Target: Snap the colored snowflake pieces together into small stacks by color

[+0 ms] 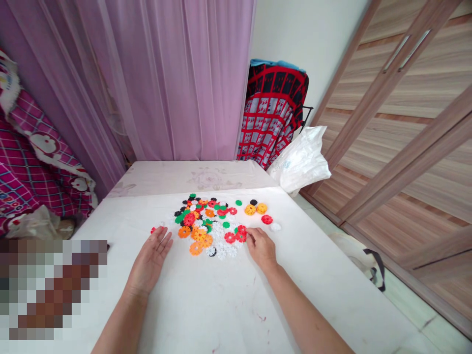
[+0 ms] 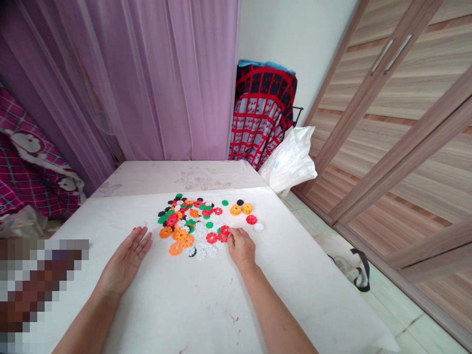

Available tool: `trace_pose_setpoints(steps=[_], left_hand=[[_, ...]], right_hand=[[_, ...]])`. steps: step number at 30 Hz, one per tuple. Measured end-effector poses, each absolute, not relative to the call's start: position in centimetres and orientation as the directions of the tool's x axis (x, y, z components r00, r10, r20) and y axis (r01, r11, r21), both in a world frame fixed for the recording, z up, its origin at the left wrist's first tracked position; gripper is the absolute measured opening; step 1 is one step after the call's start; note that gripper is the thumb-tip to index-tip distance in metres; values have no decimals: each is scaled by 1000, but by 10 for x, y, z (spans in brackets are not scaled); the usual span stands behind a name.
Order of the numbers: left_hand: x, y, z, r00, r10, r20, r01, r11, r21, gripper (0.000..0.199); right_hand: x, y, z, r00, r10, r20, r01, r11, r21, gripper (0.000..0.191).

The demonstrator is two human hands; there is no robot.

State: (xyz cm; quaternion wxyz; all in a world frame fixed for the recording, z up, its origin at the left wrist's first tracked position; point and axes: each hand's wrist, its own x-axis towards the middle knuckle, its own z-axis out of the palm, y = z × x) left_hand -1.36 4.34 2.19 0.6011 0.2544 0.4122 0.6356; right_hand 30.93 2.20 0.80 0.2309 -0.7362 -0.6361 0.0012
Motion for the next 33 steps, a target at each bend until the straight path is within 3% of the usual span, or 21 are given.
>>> trace_pose_setpoints(steps=[4,7,10,13,16,22,25,29,33], left_hand=[[-7,41,14,-172,983,-60,-323,2,946,52],[0,35,5,-94,991,99,95,-90,991,54],[12,27,-4,88,952,292,540,-292,789,51],[26,17,-11,266,902,339,767,-411,493,55],[35,8,-15,293,897,330,855,-400,330,60],[38,0,-16,171,914,368,903,-294,312,63],[39,-2,-12,254,882,397,893,-372,254,56],[43,-3,-5,422,846,325,865,-483,135,43],[45,-2,-4,378,890,255,906,-413,98,48]], right_hand=[[305,22,1,143,929,343,958,-43,-283,32],[291,21,0,100,934,344,969,-13,-247,36],[269,21,-2,25,941,339,961,70,-267,37],[244,26,-3,-60,932,358,922,189,-338,39],[226,33,-4,-126,906,404,844,312,-436,38],[232,27,-6,84,896,436,718,249,-650,35],[243,10,-3,50,898,437,739,261,-621,32],[245,-7,2,-170,891,422,727,402,-556,31],[240,-4,-1,-160,882,442,605,442,-662,35]])
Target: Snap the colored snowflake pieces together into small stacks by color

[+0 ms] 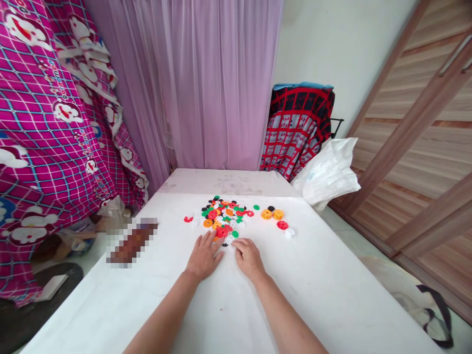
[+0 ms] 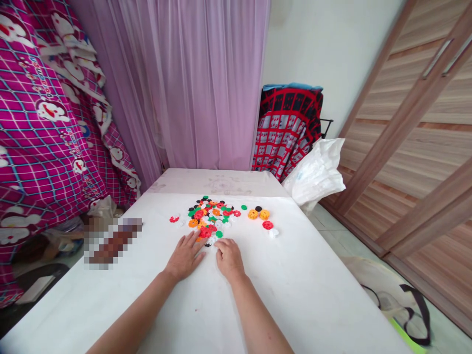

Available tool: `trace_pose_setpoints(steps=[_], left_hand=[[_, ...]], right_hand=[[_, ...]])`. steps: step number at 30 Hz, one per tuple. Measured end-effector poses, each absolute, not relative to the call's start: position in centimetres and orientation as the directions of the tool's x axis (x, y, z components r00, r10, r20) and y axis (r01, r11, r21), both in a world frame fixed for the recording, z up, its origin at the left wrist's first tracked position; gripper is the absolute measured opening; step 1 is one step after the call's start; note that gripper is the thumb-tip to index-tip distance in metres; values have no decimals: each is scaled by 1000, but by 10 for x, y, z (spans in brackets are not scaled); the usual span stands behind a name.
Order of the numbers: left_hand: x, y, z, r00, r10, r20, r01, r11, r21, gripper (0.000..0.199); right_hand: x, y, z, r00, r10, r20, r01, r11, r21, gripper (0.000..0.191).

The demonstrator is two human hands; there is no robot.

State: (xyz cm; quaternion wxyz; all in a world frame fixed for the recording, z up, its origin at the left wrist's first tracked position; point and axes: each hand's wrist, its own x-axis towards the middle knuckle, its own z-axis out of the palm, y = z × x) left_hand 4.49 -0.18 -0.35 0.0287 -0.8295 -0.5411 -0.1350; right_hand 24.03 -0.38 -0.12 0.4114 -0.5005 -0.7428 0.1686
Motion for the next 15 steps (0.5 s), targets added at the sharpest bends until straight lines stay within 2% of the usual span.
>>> trace_pose_setpoints(steps=[3,5,6,8,10,12,15], left_hand=[[44,-1,-8,305,911,277,933,-343,104,55],[43,0,-12,275,908,317,938,-326,120,57],[42,0,-13,268,904,334,936,-326,130,57],[40,0,-15,266,900,345,931,-333,151,56],[38,0,-15,268,903,335,925,-339,173,56],[37,0,-15,264,906,332,918,-341,201,54],[35,0,-16,251,906,341,907,-344,245,50]], right_hand=[[245,9,-9,84,920,383,323,338,-884,28],[254,17,-13,269,939,212,17,215,-976,21],[259,21,-14,317,941,116,-147,169,-975,21],[271,25,-14,305,952,-28,-428,110,-897,26],[283,27,-10,214,972,-96,-618,58,-784,33],[291,27,-6,118,985,-129,-730,-2,-684,39],[297,26,-3,17,988,-150,-810,-74,-582,43]])
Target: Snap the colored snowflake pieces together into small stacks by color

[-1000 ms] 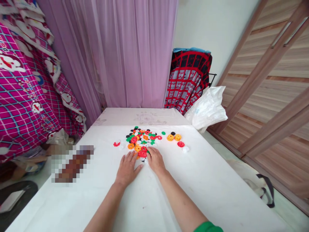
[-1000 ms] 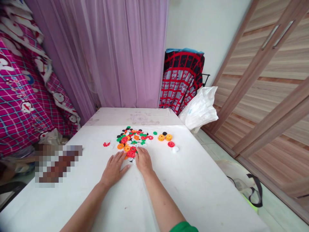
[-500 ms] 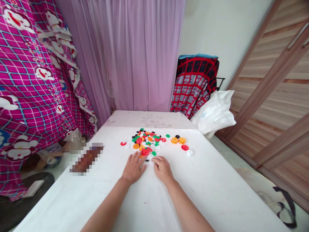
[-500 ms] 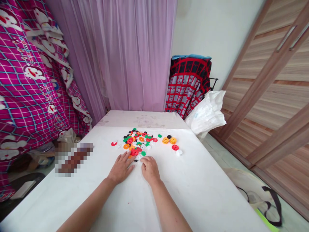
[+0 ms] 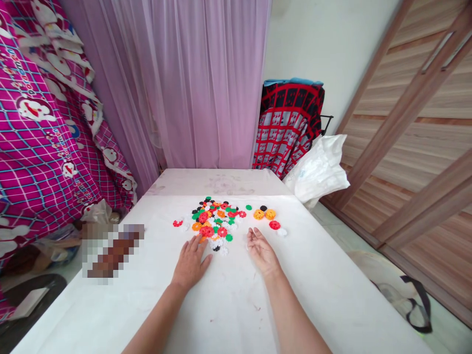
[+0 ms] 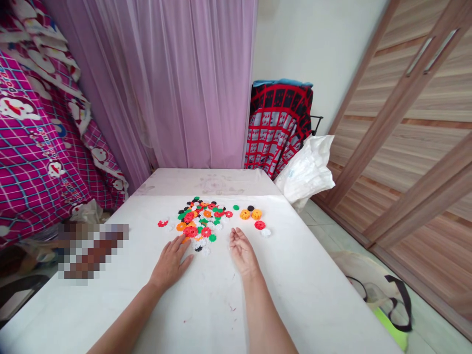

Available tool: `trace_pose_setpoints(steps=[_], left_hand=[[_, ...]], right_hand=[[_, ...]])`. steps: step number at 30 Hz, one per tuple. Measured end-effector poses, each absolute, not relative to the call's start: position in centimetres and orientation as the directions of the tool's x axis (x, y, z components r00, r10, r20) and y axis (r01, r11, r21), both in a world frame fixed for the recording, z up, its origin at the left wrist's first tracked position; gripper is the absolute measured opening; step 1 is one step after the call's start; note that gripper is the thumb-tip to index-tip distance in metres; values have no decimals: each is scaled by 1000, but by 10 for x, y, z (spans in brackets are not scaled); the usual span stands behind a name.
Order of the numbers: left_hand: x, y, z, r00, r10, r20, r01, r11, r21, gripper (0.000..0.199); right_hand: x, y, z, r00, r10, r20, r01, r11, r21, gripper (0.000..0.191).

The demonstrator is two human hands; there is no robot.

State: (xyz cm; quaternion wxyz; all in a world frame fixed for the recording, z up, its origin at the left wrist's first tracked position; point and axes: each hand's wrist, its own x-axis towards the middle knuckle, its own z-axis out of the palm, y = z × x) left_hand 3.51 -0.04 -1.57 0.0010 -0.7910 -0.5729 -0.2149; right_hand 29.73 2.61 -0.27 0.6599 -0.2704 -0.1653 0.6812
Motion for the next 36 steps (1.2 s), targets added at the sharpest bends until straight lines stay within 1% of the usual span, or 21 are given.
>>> trace_pose_setpoints(steps=[2,6,15,22,25,27,28,30,31,32,34,36], left_hand=[[34,-1,-16,249,907,340,900,-346,265,49],[33,-3,-15,247,912,326,899,-342,275,49],[32,-8,-13,253,916,310,894,-344,286,50],[34,-11,-8,246,926,285,897,-329,294,51],[35,-12,-6,241,931,274,897,-321,302,50],[35,-12,-6,242,930,277,895,-324,306,49],[35,-12,-5,244,929,278,895,-326,303,49],[35,-12,-5,253,928,274,898,-331,291,47],[34,-12,-5,259,927,270,899,-334,284,47],[34,-12,-5,263,927,269,899,-336,280,46],[34,-13,-5,270,923,275,895,-345,281,44],[33,-14,-5,275,918,285,889,-355,289,43]], right_hand=[[297,27,-3,-4,986,-168,-830,-97,-549,45],[295,29,-6,15,976,-216,-847,-102,-522,47],[295,34,-14,-60,970,-236,-809,-186,-558,47],[291,28,-9,-86,970,-228,-733,-216,-645,45],[285,25,-7,-37,975,-219,-654,-189,-733,41],[278,26,-7,42,979,-200,-528,-148,-836,33],[275,29,-6,93,980,-174,-427,-119,-896,29],[267,35,-4,174,983,-57,-144,-32,-989,25],[262,39,-2,184,982,31,19,28,-999,25],[257,42,0,170,977,126,178,95,-979,24],[248,47,4,86,953,290,441,225,-869,23],[239,48,7,-19,927,375,607,308,-732,23]])
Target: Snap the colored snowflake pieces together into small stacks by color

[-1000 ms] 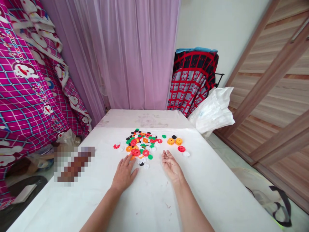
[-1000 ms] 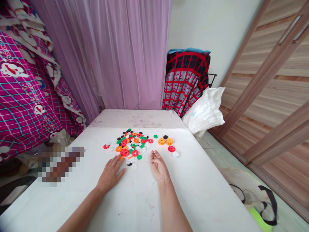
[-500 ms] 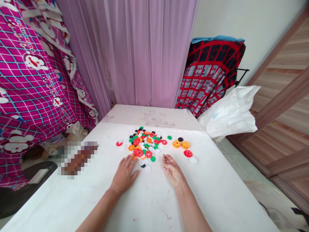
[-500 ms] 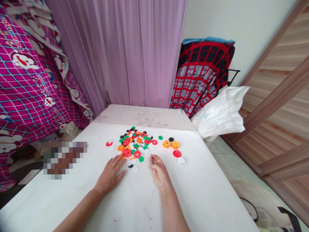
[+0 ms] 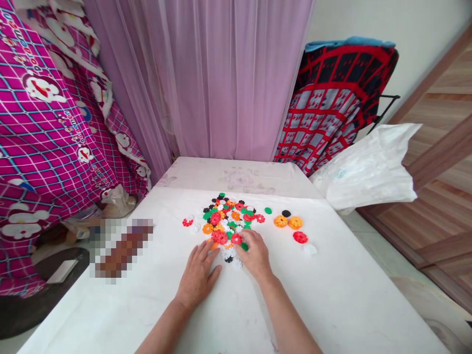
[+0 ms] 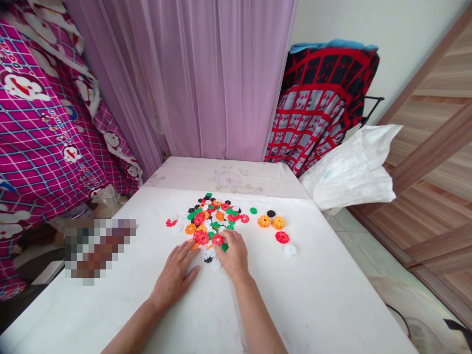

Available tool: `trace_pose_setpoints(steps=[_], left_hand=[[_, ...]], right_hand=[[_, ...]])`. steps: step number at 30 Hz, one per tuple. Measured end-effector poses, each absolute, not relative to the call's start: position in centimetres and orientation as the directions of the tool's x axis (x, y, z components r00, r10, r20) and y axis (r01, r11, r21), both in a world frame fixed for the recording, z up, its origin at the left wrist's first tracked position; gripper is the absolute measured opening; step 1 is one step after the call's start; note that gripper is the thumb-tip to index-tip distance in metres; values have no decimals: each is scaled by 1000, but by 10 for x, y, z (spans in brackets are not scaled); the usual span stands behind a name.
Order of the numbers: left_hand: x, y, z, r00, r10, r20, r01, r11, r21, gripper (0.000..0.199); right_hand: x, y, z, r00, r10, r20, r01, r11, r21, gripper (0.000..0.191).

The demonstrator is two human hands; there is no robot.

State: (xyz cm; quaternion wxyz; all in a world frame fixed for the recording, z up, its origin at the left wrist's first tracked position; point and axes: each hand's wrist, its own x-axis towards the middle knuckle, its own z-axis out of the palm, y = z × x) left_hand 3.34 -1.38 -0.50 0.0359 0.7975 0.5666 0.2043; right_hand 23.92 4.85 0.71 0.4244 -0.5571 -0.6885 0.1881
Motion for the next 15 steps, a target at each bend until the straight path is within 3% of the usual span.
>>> trace_pose_setpoints(steps=[2,5,15], left_hand=[[33,-15,-5,284,913,294,882,-369,292,42],[32,-15,-6,296,903,310,883,-382,273,40],[30,-15,-6,318,882,348,894,-401,201,38]], right_hand=[[233,48,7,-93,912,398,697,346,-629,24],[228,47,3,-119,904,411,736,358,-574,25],[243,45,-4,135,877,461,636,280,-719,42]])
